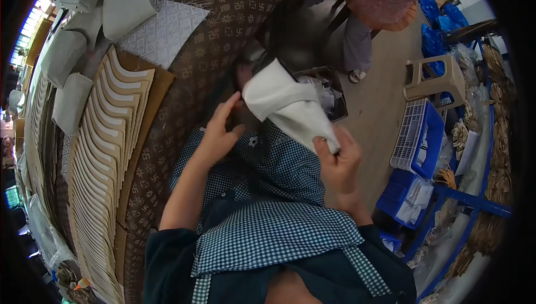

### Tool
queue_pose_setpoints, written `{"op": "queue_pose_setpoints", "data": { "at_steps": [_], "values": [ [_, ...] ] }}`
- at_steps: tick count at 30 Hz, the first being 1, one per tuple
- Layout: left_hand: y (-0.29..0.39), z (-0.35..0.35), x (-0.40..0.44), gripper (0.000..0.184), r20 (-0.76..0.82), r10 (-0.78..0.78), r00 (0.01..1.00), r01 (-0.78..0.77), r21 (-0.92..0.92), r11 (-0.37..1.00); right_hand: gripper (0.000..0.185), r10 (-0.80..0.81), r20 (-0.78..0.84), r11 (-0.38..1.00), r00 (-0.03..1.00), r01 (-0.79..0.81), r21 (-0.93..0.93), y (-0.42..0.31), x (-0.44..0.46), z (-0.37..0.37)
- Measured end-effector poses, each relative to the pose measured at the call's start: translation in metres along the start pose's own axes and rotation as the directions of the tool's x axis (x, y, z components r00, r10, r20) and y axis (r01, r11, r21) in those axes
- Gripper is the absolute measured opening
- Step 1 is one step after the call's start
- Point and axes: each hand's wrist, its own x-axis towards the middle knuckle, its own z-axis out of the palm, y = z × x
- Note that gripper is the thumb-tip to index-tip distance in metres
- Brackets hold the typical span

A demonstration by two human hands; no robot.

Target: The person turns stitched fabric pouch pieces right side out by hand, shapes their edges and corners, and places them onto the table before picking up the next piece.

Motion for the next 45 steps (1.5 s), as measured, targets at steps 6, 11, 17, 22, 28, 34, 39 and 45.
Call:
{"op": "queue_pose_setpoints", "data": {
  "at_steps": [6, 11, 17, 22, 28, 34, 39, 45],
  "values": [
    [-0.032, 0.063, -0.033, 0.047, -0.285, 0.045, 0.957, -0.058, -0.037, 0.998, 0.047, 0.034, 0.283, 0.972, 0.958, 0.034, -0.235, 0.003, -0.030, 0.010],
    [-0.019, 0.061, -0.031, 0.037, -0.304, 0.333, 0.893, -0.276, 0.216, 0.937, 0.046, 0.051, 0.346, 0.962, 0.937, 0.047, -0.269, -0.001, -0.036, 0.015],
    [-0.025, 0.042, -0.037, 0.026, -0.199, 0.280, 0.939, -0.239, 0.206, 0.949, 0.050, -0.062, 0.478, 0.969, 0.876, 0.167, -0.182, 0.007, -0.035, 0.014],
    [-0.024, 0.052, -0.047, 0.020, -0.205, 0.290, 0.935, -0.212, 0.335, 0.918, 0.048, -0.034, 0.572, 0.976, 0.819, 0.150, -0.156, 0.009, -0.047, 0.015],
    [-0.043, 0.044, -0.047, 0.016, -0.197, 0.243, 0.950, -0.180, 0.292, 0.939, 0.028, 0.282, 0.290, 0.886, 0.914, -0.364, 0.288, 0.071, -0.048, 0.018],
    [-0.058, 0.043, -0.052, 0.016, -0.257, 0.119, 0.959, -0.079, 0.162, 0.984, 0.027, 0.311, 0.396, 0.763, 0.864, -0.475, 0.438, 0.095, -0.051, 0.069],
    [-0.047, 0.047, -0.066, 0.014, -0.328, 0.017, 0.945, -0.025, -0.021, 0.999, 0.022, 0.253, 0.296, 0.848, 0.921, -0.358, 0.390, 0.067, -0.053, 0.067],
    [-0.045, 0.042, -0.080, 0.020, -0.025, 0.062, 0.998, -0.062, 0.007, 0.998, 0.018, 0.445, 0.368, 0.717, 0.817, -0.571, 0.400, 0.065, -0.096, 0.043]
  ]
}}
